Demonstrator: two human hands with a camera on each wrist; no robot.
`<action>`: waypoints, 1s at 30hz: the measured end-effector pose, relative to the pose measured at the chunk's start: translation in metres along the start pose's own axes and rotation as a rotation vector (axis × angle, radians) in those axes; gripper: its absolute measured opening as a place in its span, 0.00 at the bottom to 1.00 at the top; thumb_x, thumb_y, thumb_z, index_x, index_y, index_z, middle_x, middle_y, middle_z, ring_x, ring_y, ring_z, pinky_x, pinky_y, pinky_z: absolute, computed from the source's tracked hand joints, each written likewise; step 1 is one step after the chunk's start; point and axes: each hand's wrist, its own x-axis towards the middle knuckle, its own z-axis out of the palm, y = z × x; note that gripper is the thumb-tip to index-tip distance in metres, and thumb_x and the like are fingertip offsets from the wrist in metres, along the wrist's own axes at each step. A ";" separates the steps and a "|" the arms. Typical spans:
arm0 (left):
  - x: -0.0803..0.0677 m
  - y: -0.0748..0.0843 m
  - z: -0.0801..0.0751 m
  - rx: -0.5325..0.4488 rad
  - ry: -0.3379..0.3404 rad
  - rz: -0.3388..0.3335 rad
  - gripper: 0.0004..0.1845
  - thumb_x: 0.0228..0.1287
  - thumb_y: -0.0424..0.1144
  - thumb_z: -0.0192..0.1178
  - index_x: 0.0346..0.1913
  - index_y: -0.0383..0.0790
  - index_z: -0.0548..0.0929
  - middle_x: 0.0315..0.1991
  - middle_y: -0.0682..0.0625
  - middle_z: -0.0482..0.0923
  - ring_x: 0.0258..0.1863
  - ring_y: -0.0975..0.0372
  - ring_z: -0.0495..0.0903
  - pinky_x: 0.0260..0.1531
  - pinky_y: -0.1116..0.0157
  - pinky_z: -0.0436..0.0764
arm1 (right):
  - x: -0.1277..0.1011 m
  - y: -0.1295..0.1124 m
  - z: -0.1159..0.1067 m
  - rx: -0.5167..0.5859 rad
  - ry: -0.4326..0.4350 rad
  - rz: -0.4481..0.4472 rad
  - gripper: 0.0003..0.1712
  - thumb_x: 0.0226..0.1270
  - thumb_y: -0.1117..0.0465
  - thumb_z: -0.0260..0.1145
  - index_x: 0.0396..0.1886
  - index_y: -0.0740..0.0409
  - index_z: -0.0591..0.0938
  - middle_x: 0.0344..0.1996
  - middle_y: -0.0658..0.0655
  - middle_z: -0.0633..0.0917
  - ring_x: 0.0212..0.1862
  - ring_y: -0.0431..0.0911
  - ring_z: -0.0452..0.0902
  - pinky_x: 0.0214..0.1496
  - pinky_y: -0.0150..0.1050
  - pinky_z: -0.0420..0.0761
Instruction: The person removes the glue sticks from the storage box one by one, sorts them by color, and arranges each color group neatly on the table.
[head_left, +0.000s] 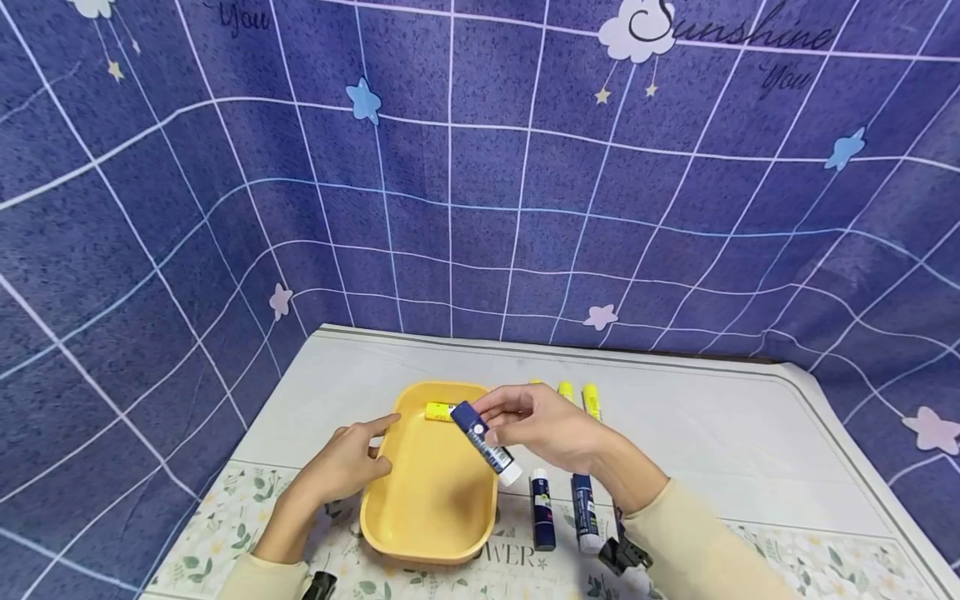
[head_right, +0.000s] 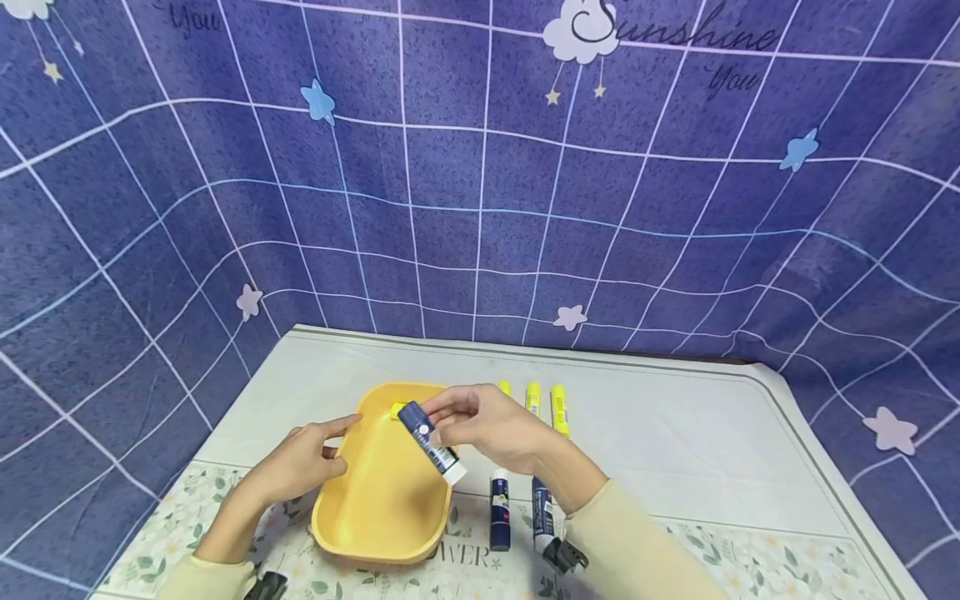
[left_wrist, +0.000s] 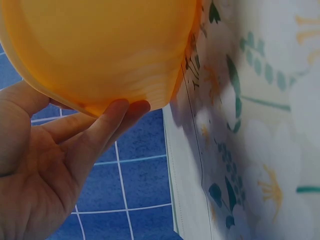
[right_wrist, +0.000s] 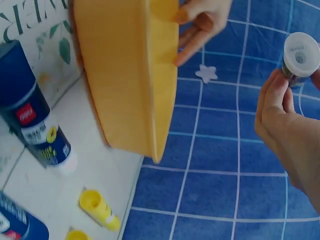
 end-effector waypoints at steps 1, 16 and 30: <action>0.000 0.000 0.000 -0.003 -0.002 0.002 0.40 0.56 0.24 0.58 0.76 0.30 0.67 0.66 0.25 0.75 0.43 0.53 0.91 0.16 0.69 0.76 | -0.003 -0.001 -0.003 0.002 0.011 -0.009 0.27 0.62 0.75 0.64 0.63 0.76 0.75 0.48 0.56 0.86 0.48 0.43 0.82 0.55 0.33 0.83; 0.000 0.000 -0.001 -0.017 -0.015 0.002 0.40 0.57 0.24 0.58 0.77 0.30 0.66 0.66 0.24 0.74 0.44 0.54 0.91 0.18 0.68 0.80 | -0.062 0.022 -0.055 0.149 0.185 -0.030 0.21 0.73 0.70 0.59 0.63 0.69 0.72 0.54 0.52 0.79 0.53 0.38 0.78 0.62 0.30 0.78; 0.002 0.001 -0.001 -0.009 -0.009 -0.017 0.40 0.56 0.24 0.57 0.77 0.32 0.66 0.64 0.26 0.77 0.37 0.56 0.89 0.16 0.69 0.76 | -0.121 0.054 -0.088 0.264 0.343 -0.022 0.14 0.78 0.69 0.55 0.58 0.61 0.78 0.51 0.48 0.84 0.52 0.35 0.80 0.60 0.27 0.79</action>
